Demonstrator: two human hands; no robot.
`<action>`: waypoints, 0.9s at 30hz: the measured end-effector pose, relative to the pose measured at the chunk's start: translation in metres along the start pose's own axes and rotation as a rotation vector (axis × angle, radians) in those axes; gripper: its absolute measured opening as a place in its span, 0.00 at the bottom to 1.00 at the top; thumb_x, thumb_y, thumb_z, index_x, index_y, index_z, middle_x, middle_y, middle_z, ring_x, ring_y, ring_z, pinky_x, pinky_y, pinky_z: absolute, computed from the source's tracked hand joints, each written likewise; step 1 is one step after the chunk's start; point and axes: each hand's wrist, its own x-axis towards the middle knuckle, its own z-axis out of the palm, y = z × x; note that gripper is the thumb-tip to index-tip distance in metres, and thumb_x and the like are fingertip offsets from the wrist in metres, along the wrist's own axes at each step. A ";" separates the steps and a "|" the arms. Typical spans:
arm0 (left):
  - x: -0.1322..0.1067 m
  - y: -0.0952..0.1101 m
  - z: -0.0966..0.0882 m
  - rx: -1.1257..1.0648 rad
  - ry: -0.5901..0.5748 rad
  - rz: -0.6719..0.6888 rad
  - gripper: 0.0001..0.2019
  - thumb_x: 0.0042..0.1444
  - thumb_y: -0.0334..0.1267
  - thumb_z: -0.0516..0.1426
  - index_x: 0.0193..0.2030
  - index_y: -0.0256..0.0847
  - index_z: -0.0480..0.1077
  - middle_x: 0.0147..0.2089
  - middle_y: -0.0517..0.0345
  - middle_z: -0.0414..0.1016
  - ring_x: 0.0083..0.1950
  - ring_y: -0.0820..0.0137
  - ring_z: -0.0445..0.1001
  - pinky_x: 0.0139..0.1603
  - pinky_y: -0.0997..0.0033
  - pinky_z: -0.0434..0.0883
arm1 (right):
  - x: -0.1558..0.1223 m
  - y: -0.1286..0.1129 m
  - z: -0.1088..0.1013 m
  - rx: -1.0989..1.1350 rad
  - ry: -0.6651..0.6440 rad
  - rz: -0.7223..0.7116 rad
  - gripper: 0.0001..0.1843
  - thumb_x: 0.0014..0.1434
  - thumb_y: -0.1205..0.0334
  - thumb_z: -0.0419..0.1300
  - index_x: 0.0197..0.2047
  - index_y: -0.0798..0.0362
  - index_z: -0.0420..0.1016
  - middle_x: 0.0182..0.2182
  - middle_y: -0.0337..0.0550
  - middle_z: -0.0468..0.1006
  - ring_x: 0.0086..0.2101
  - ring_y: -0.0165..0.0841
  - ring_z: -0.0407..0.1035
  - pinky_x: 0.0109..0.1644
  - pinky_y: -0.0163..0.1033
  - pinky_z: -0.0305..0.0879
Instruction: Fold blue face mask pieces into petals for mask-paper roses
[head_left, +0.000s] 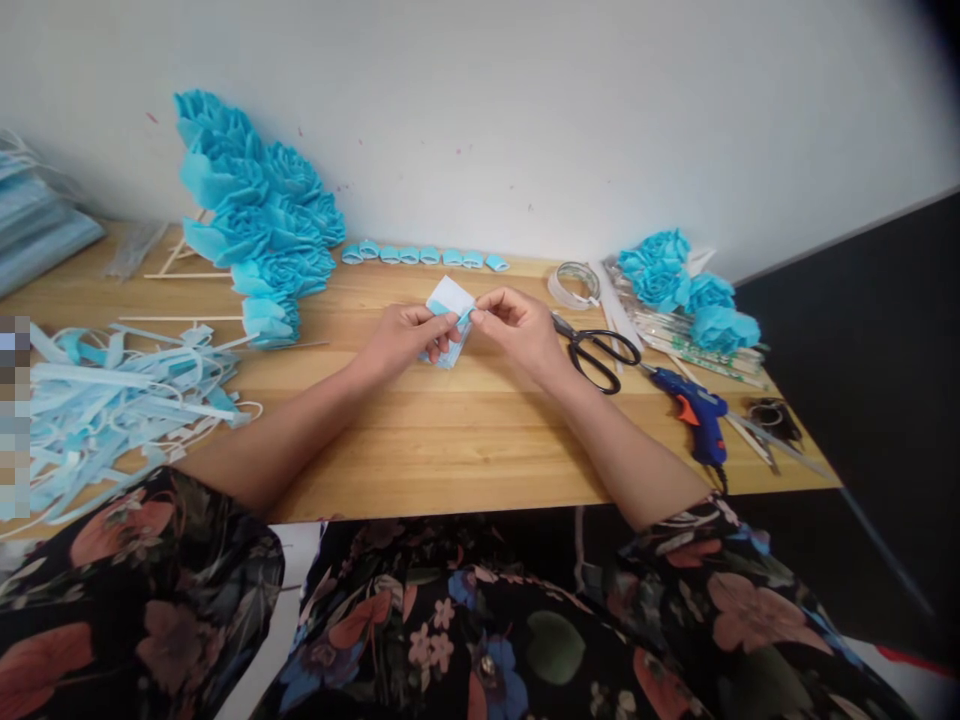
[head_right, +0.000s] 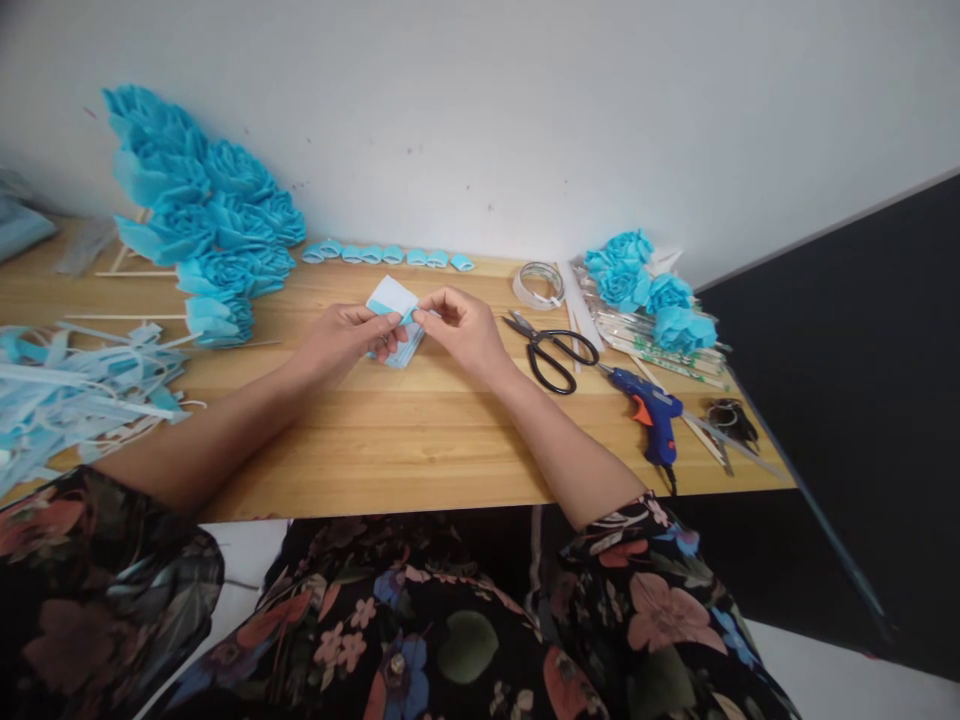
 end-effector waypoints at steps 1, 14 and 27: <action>0.000 0.000 0.000 0.002 -0.004 0.006 0.16 0.55 0.47 0.64 0.28 0.35 0.78 0.25 0.55 0.77 0.23 0.76 0.70 0.28 0.75 0.68 | 0.000 0.000 0.000 -0.003 0.000 0.002 0.12 0.54 0.52 0.69 0.33 0.51 0.75 0.29 0.36 0.75 0.31 0.29 0.65 0.38 0.38 0.64; -0.003 0.011 0.005 0.059 0.085 -0.012 0.10 0.54 0.36 0.64 0.25 0.36 0.73 0.22 0.61 0.72 0.21 0.79 0.66 0.24 0.78 0.65 | 0.000 0.002 0.001 0.040 -0.049 0.003 0.16 0.56 0.51 0.68 0.42 0.49 0.73 0.31 0.36 0.76 0.33 0.29 0.69 0.39 0.38 0.67; -0.004 0.014 0.005 0.033 0.047 0.049 0.08 0.56 0.33 0.62 0.27 0.37 0.70 0.23 0.63 0.72 0.21 0.80 0.66 0.25 0.79 0.65 | 0.000 0.003 0.003 0.160 -0.234 0.090 0.20 0.56 0.48 0.69 0.46 0.50 0.74 0.36 0.39 0.81 0.38 0.34 0.74 0.45 0.41 0.73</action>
